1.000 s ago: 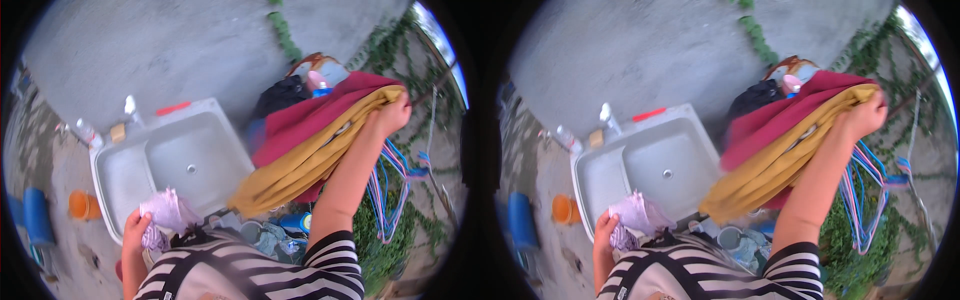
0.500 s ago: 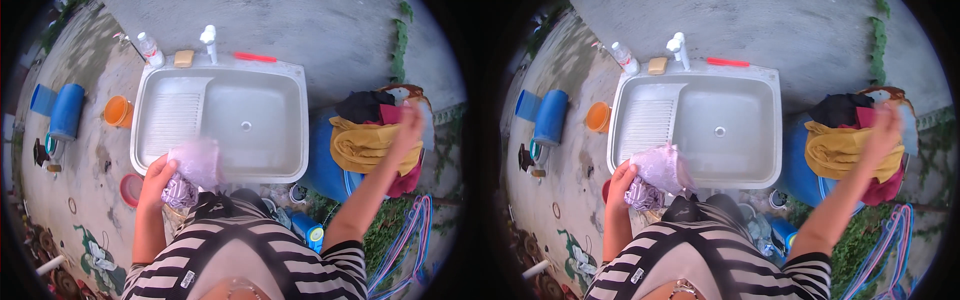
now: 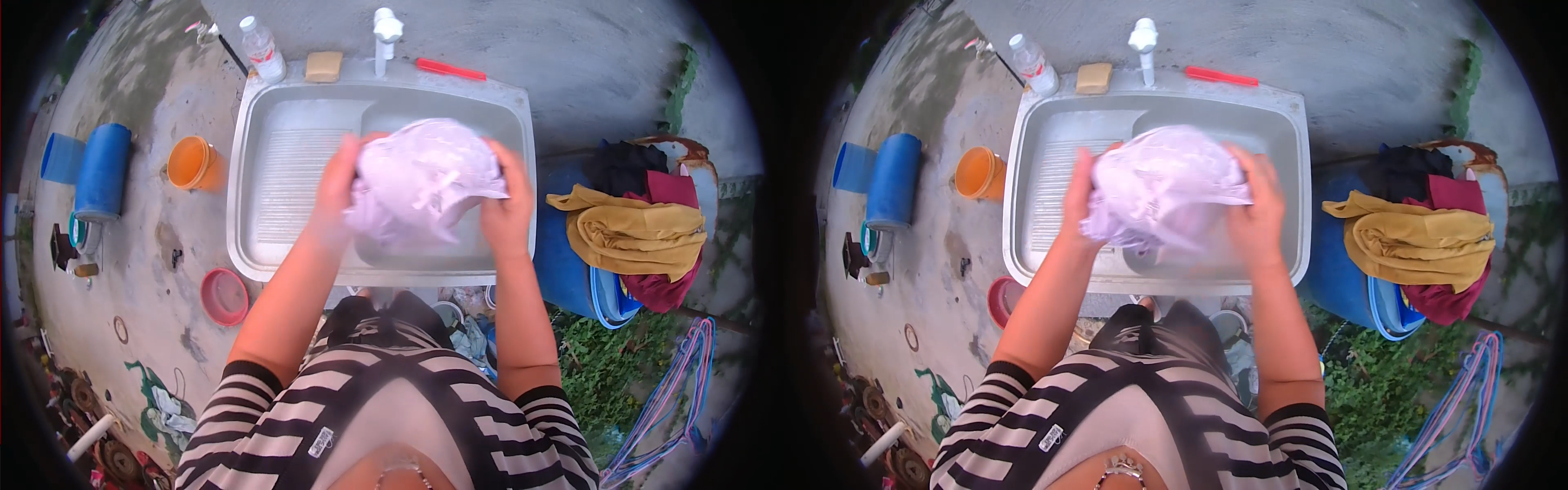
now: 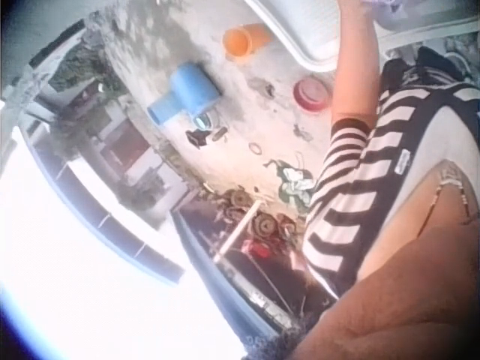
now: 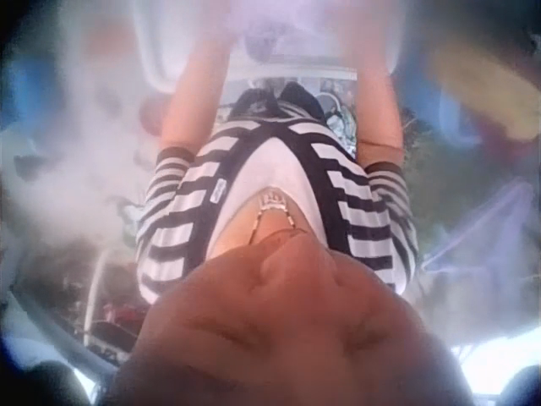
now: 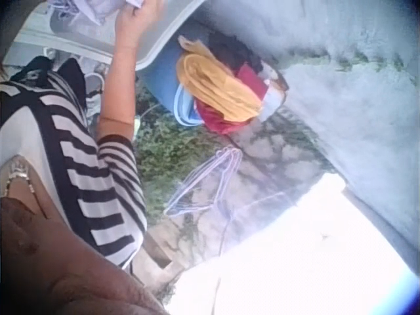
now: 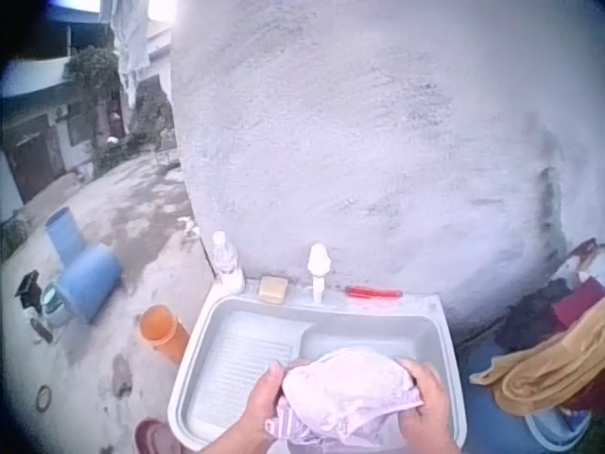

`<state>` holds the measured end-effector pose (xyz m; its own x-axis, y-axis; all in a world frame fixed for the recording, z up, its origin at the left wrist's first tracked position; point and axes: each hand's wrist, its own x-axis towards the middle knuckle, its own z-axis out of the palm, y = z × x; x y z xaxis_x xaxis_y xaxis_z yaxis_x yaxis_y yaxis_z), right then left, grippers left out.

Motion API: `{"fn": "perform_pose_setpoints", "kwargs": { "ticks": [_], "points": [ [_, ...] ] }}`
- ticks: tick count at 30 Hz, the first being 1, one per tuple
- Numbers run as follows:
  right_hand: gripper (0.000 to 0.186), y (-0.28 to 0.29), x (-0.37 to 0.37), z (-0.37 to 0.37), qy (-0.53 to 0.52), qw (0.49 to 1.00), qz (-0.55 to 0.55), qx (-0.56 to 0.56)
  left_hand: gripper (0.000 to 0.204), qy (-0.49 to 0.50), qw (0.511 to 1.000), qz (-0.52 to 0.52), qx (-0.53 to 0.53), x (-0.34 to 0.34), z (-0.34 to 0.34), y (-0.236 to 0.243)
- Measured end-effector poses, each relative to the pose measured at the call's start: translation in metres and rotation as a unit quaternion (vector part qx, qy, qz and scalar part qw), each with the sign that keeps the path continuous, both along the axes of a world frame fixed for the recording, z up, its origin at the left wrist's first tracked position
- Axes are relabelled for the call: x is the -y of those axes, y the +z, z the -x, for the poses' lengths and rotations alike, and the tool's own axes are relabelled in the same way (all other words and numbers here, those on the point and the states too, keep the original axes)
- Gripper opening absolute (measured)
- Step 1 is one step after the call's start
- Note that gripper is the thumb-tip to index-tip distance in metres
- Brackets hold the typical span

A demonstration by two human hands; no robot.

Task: The person takes clothes off a clothesline, carries them to an outdoor sink basin, and washes them by hand with soap and water.

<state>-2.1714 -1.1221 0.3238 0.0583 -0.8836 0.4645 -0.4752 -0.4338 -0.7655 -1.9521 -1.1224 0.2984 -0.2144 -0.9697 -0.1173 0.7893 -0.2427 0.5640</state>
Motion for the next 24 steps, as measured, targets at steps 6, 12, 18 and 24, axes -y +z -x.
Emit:
{"fn": "perform_pose_setpoints", "kwargs": {
  "ticks": [6,12,18,24],
  "points": [
    [0.052,-0.093,0.016,0.059,-0.012,0.916,0.003,-0.401,0.035,0.057,0.844,0.046,0.532,0.012,-0.002,-0.132],
    [0.077,-0.206,-0.023,0.094,-0.033,0.891,-0.301,-0.338,0.033,-0.098,0.73,0.075,0.672,-0.027,-0.015,-0.155],
    [0.082,-0.23,0.019,0.033,-0.01,0.882,-0.257,-0.395,0.047,-0.176,0.642,0.177,0.725,0.0,0.019,-0.172],
    [0.073,-0.287,0.058,0.016,-0.016,0.822,-0.301,-0.483,0.076,-0.26,0.459,0.144,0.837,0.028,0.067,-0.218]
  ]
}}
